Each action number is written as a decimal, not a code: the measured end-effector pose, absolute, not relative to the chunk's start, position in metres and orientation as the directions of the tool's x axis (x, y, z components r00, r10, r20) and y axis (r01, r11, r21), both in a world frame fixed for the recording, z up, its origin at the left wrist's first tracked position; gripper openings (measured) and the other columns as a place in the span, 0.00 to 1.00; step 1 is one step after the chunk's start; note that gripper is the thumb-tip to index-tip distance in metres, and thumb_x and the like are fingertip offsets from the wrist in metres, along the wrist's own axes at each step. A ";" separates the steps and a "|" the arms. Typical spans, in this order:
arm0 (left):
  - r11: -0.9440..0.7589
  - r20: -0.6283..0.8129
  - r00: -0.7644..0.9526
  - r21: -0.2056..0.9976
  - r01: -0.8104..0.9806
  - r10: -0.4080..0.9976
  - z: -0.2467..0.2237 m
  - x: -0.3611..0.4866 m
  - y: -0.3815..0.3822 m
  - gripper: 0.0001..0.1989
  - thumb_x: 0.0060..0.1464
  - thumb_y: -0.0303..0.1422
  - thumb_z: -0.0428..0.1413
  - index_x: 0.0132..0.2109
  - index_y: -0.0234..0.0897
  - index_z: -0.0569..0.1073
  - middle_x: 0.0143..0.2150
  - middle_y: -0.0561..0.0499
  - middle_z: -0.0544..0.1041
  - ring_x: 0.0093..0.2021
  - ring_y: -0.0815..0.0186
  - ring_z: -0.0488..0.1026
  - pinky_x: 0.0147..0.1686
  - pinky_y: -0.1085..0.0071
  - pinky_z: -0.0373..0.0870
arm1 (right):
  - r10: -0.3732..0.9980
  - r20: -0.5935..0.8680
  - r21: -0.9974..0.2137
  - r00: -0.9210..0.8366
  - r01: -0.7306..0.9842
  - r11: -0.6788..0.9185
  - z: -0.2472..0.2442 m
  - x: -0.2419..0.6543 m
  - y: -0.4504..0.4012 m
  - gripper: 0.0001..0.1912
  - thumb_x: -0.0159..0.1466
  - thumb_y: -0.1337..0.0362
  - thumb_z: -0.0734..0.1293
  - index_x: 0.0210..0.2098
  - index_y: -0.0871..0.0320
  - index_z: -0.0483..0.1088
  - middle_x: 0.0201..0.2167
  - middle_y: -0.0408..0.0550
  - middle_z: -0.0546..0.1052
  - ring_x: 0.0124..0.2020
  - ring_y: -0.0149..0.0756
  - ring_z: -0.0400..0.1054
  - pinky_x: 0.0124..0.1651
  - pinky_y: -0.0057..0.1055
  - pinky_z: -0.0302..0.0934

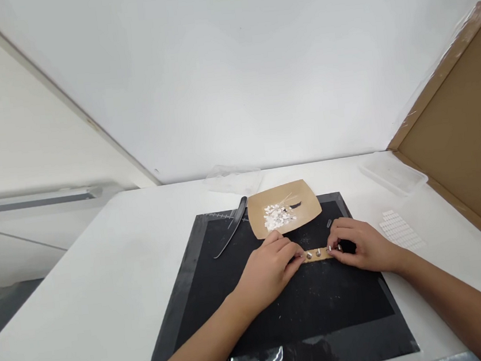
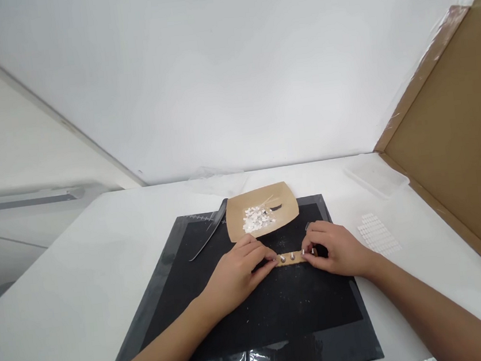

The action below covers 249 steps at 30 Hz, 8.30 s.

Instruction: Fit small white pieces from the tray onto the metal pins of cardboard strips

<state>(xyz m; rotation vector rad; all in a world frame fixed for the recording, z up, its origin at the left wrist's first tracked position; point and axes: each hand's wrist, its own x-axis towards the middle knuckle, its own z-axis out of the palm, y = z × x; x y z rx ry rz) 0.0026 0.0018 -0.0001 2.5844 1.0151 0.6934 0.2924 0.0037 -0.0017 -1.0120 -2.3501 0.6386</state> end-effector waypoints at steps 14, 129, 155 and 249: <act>-0.705 0.363 0.605 0.388 0.594 0.709 -0.004 0.003 0.001 0.02 0.67 0.31 0.59 0.46 0.39 0.76 0.40 0.50 0.81 0.42 0.61 0.77 0.41 0.67 0.75 | 0.768 0.278 -0.551 -0.578 0.559 0.620 0.007 0.283 -0.002 0.12 0.66 0.62 0.73 0.49 0.51 0.74 0.41 0.47 0.76 0.41 0.40 0.72 0.42 0.35 0.67; -0.673 0.517 0.435 0.513 0.533 0.738 -0.001 0.006 -0.003 0.05 0.66 0.28 0.61 0.46 0.39 0.81 0.42 0.49 0.85 0.44 0.60 0.79 0.45 0.64 0.78 | 0.926 0.310 -0.826 -0.218 0.420 0.375 0.008 0.269 -0.010 0.10 0.69 0.56 0.73 0.47 0.52 0.79 0.37 0.45 0.81 0.32 0.33 0.74 0.33 0.31 0.69; -0.529 0.459 0.299 0.818 0.226 0.837 0.012 0.014 -0.009 0.04 0.61 0.30 0.66 0.42 0.43 0.87 0.43 0.48 0.85 0.29 0.71 0.76 0.20 0.78 0.64 | 0.749 0.446 -0.597 -0.490 0.461 0.657 0.018 0.261 -0.026 0.11 0.73 0.68 0.65 0.53 0.50 0.74 0.39 0.48 0.76 0.39 0.38 0.72 0.38 0.35 0.69; -0.089 0.114 0.540 0.993 -0.071 0.834 0.021 0.024 -0.033 0.08 0.66 0.34 0.59 0.42 0.33 0.77 0.38 0.46 0.77 0.32 0.71 0.73 0.20 0.84 0.64 | 0.482 0.733 -0.239 -0.480 0.482 0.843 0.022 0.259 -0.035 0.05 0.75 0.68 0.66 0.42 0.56 0.73 0.32 0.43 0.81 0.33 0.34 0.71 0.39 0.35 0.55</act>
